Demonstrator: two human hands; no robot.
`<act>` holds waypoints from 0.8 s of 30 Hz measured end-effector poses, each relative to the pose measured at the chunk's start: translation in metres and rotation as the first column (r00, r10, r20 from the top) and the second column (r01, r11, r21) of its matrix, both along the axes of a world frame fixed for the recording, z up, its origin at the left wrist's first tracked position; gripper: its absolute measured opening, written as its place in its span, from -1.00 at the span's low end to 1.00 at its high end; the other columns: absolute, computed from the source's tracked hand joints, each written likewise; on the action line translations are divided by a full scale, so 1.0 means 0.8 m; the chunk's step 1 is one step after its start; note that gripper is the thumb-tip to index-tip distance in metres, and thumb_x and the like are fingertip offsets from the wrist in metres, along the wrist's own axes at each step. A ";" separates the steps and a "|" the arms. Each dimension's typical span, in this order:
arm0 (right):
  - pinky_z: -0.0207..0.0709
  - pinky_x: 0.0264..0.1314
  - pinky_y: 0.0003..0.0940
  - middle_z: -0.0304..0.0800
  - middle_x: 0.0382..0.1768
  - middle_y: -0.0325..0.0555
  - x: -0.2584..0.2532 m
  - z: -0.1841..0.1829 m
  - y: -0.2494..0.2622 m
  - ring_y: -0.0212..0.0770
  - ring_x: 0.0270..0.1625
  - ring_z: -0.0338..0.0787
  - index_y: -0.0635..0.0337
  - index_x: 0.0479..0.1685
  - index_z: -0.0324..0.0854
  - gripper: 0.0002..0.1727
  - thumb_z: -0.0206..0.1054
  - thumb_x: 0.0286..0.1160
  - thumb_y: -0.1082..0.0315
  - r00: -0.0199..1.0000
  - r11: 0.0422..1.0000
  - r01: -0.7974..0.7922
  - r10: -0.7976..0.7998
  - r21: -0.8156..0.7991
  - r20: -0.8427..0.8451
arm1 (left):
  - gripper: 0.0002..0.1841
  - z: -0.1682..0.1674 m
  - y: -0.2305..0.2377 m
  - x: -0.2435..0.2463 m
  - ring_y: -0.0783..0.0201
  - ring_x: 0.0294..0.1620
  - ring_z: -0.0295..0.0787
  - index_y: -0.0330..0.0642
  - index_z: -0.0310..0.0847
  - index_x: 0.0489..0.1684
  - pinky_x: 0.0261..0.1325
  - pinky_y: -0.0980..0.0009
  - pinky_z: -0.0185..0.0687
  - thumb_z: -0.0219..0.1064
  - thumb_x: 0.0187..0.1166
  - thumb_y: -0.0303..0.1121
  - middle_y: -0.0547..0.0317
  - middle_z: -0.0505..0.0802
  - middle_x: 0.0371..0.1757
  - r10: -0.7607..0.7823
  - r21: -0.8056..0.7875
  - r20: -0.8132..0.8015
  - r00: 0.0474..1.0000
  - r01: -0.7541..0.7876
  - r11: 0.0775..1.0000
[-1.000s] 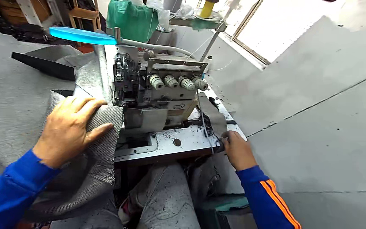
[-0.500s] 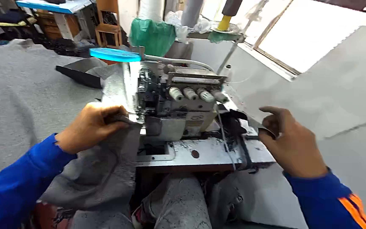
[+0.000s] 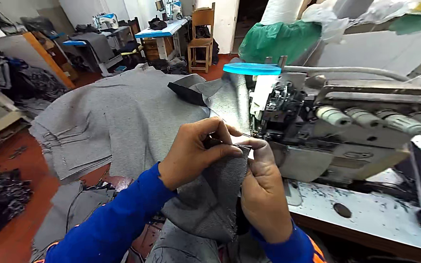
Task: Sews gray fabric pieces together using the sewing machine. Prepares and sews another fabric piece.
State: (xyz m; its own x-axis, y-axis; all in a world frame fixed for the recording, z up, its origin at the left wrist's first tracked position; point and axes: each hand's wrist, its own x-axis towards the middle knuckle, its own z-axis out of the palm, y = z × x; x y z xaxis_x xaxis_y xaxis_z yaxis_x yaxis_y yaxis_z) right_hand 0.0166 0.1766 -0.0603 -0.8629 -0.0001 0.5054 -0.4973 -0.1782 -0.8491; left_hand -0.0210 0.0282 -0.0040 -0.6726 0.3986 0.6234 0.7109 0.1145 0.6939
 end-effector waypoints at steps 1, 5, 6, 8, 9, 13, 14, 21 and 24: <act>0.72 -0.14 -0.66 0.80 -0.23 -0.48 -0.001 -0.002 -0.003 -0.60 -0.17 0.82 -0.07 0.18 0.40 -0.72 0.06 0.63 0.50 1.000 1.000 0.018 -0.018 -0.014 0.011 | -0.85 0.000 -0.003 0.000 0.43 -0.11 0.85 -0.34 0.65 -0.32 0.01 0.54 0.78 0.54 0.34 -0.63 0.11 0.90 -0.15 0.010 -0.020 0.021 1.000 -0.010 1.000; 0.69 -0.32 -0.70 0.67 -0.48 -0.59 0.001 -0.009 -0.008 -0.65 -0.42 0.73 -0.11 -0.10 0.29 -0.66 0.21 0.50 0.62 0.990 0.969 0.139 -0.131 -0.204 0.052 | -0.82 0.000 0.004 -0.003 0.52 -0.41 0.74 -0.32 0.66 -0.38 -0.29 0.62 0.67 0.60 0.26 -0.61 0.20 0.83 -0.44 0.064 -0.029 0.056 0.996 -0.062 0.998; 0.67 -0.33 -0.70 0.66 -0.50 -0.59 0.002 -0.017 -0.005 -0.65 -0.44 0.71 -0.12 -0.13 0.35 -0.72 0.24 0.54 0.56 0.988 0.965 0.155 -0.153 -0.210 0.028 | -0.81 -0.001 0.008 -0.005 0.53 -0.42 0.74 -0.32 0.67 -0.39 -0.29 0.62 0.68 0.62 0.24 -0.61 0.20 0.84 -0.44 0.086 -0.019 0.038 0.996 -0.085 0.996; 0.60 -0.30 -0.69 0.63 -0.47 -0.61 0.011 -0.037 -0.001 -0.69 -0.40 0.66 -0.14 -0.13 0.55 -0.91 0.24 0.71 0.13 0.989 0.987 0.146 -0.147 -0.072 0.001 | -0.80 -0.006 0.015 -0.013 0.54 -0.40 0.75 -0.33 0.67 -0.32 -0.26 0.62 0.71 0.61 0.25 -0.61 0.22 0.84 -0.41 0.143 -0.020 -0.030 0.989 -0.144 0.989; 0.64 -0.23 -0.68 0.71 -0.42 -0.59 0.020 -0.049 -0.004 -0.72 -0.31 0.71 -0.05 -0.14 0.64 -0.72 0.22 0.71 -0.03 0.993 0.993 0.116 -0.116 0.021 0.017 | -0.79 -0.012 0.018 -0.022 0.52 -0.37 0.79 -0.33 0.70 -0.22 -0.22 0.60 0.75 0.60 0.27 -0.59 0.21 0.86 -0.38 0.177 -0.048 -0.077 0.981 -0.181 0.982; 0.74 -0.04 -0.59 0.89 -0.35 -0.23 0.043 -0.105 -0.021 -0.61 -0.20 0.84 0.37 -0.26 0.78 -0.81 0.36 0.46 0.38 0.984 0.985 -0.008 -0.023 0.170 0.177 | -0.78 -0.071 0.036 -0.045 0.17 0.01 0.76 -0.21 0.83 -0.03 0.18 0.15 0.57 0.55 0.39 -0.44 0.15 0.90 -0.15 0.315 -0.202 -0.288 0.904 -0.379 0.903; 0.72 -0.01 -0.60 0.89 -0.33 -0.22 0.045 -0.113 -0.015 -0.62 -0.18 0.83 0.38 -0.24 0.78 -0.81 0.31 0.50 0.41 0.983 0.981 -0.020 -0.016 0.192 0.182 | -0.83 -0.077 0.041 -0.042 0.05 0.14 0.73 -0.15 0.87 -0.10 0.28 0.04 0.50 0.54 0.42 -0.36 0.12 0.92 -0.07 0.355 -0.217 -0.391 0.849 -0.460 0.861; 0.57 -0.15 -0.78 0.78 -0.53 -0.18 0.061 -0.115 0.033 -0.68 -0.34 0.73 0.34 -0.44 0.71 -0.69 0.23 0.58 0.32 0.979 0.915 0.201 -0.204 0.349 -0.030 | -0.68 -0.092 0.078 0.019 0.16 0.28 0.86 -0.15 0.85 0.16 0.46 0.21 0.62 0.23 0.69 -0.25 0.07 0.94 0.15 0.303 -0.411 -0.652 0.695 -0.659 0.629; 0.63 -0.08 -0.77 0.84 -0.42 -0.35 0.047 -0.099 0.047 -0.75 -0.23 0.75 0.28 -0.32 0.75 -0.66 0.21 0.73 0.24 0.990 0.958 0.125 -0.138 0.257 0.029 | -0.79 -0.078 0.085 0.004 0.06 0.30 0.85 -0.27 0.78 0.04 0.44 0.14 0.66 0.29 0.59 -0.42 -0.04 0.93 0.11 0.303 -0.448 -0.533 0.790 -0.568 0.691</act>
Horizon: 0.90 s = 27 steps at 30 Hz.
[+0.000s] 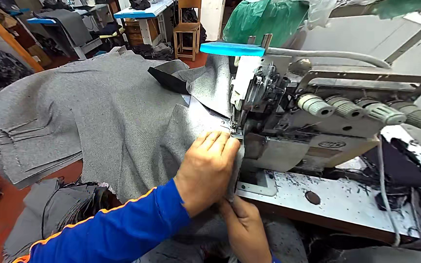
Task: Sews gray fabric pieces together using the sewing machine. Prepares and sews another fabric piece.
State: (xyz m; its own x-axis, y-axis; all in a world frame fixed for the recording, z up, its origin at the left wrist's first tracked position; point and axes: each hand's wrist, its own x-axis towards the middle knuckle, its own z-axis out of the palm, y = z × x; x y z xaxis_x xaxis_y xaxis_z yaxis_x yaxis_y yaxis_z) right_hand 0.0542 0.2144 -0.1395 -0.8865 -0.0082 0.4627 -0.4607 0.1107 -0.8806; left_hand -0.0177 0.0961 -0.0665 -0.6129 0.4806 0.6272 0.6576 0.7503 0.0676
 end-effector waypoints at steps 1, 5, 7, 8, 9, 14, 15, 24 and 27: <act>0.64 -0.06 -0.76 0.84 -0.38 -0.41 -0.003 0.006 0.002 -0.76 -0.21 0.76 0.25 -0.28 0.76 -0.67 0.19 0.75 0.25 0.999 0.998 -0.024 0.025 -0.059 0.019 | -0.82 0.010 -0.002 -0.004 0.07 0.25 0.86 -0.30 0.76 0.00 0.43 0.14 0.67 0.30 0.58 -0.47 -0.03 0.92 0.04 -0.039 0.034 0.064 0.997 0.037 0.999; 0.73 -0.01 -0.62 0.88 -0.30 -0.48 -0.014 0.021 0.017 -0.65 -0.18 0.82 0.10 -0.21 0.79 -0.66 0.11 0.82 0.23 0.981 0.943 -0.136 0.170 -0.302 0.090 | -0.76 0.034 -0.016 0.024 0.15 0.28 0.83 -0.30 0.75 0.01 0.53 0.17 0.60 0.17 0.70 -0.40 0.08 0.92 -0.02 -0.179 0.086 0.123 0.976 0.169 0.982; 0.70 -0.08 -0.64 0.84 -0.35 -0.55 -0.017 0.021 0.019 -0.68 -0.23 0.78 0.04 -0.26 0.77 -0.65 0.12 0.81 0.16 0.973 0.922 -0.172 0.214 -0.347 0.087 | -0.68 0.027 -0.020 0.056 0.09 0.35 0.81 -0.27 0.72 0.06 0.54 0.11 0.60 0.20 0.75 -0.18 0.01 0.92 0.10 -0.229 0.076 0.097 0.969 0.222 0.972; 0.70 -0.10 -0.65 0.82 -0.36 -0.56 -0.019 0.022 0.018 -0.70 -0.25 0.77 0.03 -0.27 0.76 -0.65 0.13 0.80 0.13 0.974 0.919 -0.176 0.215 -0.352 0.075 | -0.58 0.020 -0.023 0.069 0.06 0.39 0.79 -0.27 0.68 0.13 0.55 0.11 0.58 0.23 0.72 -0.04 -0.05 0.90 0.19 -0.254 0.066 0.075 0.964 0.249 0.966; 0.69 -0.09 -0.65 0.82 -0.36 -0.55 -0.022 0.022 0.017 -0.70 -0.24 0.76 0.05 -0.28 0.75 -0.67 0.14 0.79 0.17 0.978 0.917 -0.173 0.204 -0.360 0.052 | -0.46 0.010 -0.026 0.076 0.06 0.45 0.74 -0.26 0.63 0.25 0.61 0.15 0.50 0.24 0.68 0.08 -0.08 0.86 0.29 -0.273 0.039 0.042 0.961 0.272 0.962; 0.69 -0.10 -0.68 0.84 -0.38 -0.55 -0.026 0.022 0.001 -0.72 -0.24 0.77 0.09 -0.32 0.75 -0.66 0.16 0.77 0.17 0.998 0.944 -0.059 0.058 -0.324 -0.014 | -0.47 -0.027 -0.049 0.068 0.09 0.69 0.48 -0.14 0.33 0.65 0.78 0.20 0.19 0.21 0.73 -0.17 -0.09 0.65 0.59 -0.245 -0.180 -0.094 0.965 0.226 0.957; 0.69 -0.14 -0.69 0.82 -0.42 -0.53 -0.027 0.021 -0.002 -0.72 -0.28 0.77 0.13 -0.37 0.73 -0.66 0.15 0.77 0.24 0.999 0.954 -0.028 0.021 -0.298 -0.026 | -0.56 -0.028 -0.051 0.061 0.09 0.63 0.56 -0.15 0.37 0.61 0.73 0.22 0.28 0.13 0.76 -0.38 -0.10 0.70 0.53 -0.241 -0.203 -0.134 0.961 0.212 0.956; 0.44 -0.60 -0.73 0.53 -0.74 -0.49 -0.055 0.023 -0.017 -0.69 -0.67 0.51 0.16 -0.63 0.57 -0.62 0.10 0.66 0.39 0.976 0.973 0.188 -0.200 -0.130 -0.084 | -0.71 0.009 -0.068 -0.021 0.16 0.36 0.83 -0.30 0.75 0.22 0.55 0.26 0.60 0.14 0.72 -0.57 0.03 0.93 0.18 -0.478 -0.206 -0.074 0.875 0.456 0.866; 0.48 -0.61 -0.74 0.57 -0.75 -0.52 -0.066 0.025 -0.017 -0.69 -0.68 0.56 0.09 -0.65 0.54 -0.59 0.10 0.71 0.34 0.975 0.973 0.186 -0.200 -0.133 -0.099 | -0.73 0.014 -0.066 -0.045 0.17 0.32 0.84 -0.30 0.81 0.10 0.55 0.27 0.60 0.18 0.67 -0.61 0.04 0.94 0.12 -0.519 -0.158 -0.020 0.854 0.510 0.846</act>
State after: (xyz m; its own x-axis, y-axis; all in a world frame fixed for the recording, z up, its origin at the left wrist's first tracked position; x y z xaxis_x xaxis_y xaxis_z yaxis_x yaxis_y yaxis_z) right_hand 0.0015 0.2009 -0.1192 -0.8086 0.2207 0.5454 -0.5368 0.1026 -0.8374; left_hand -0.0537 0.0435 -0.0549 -0.2162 0.8025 0.5561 0.9513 0.3013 -0.0650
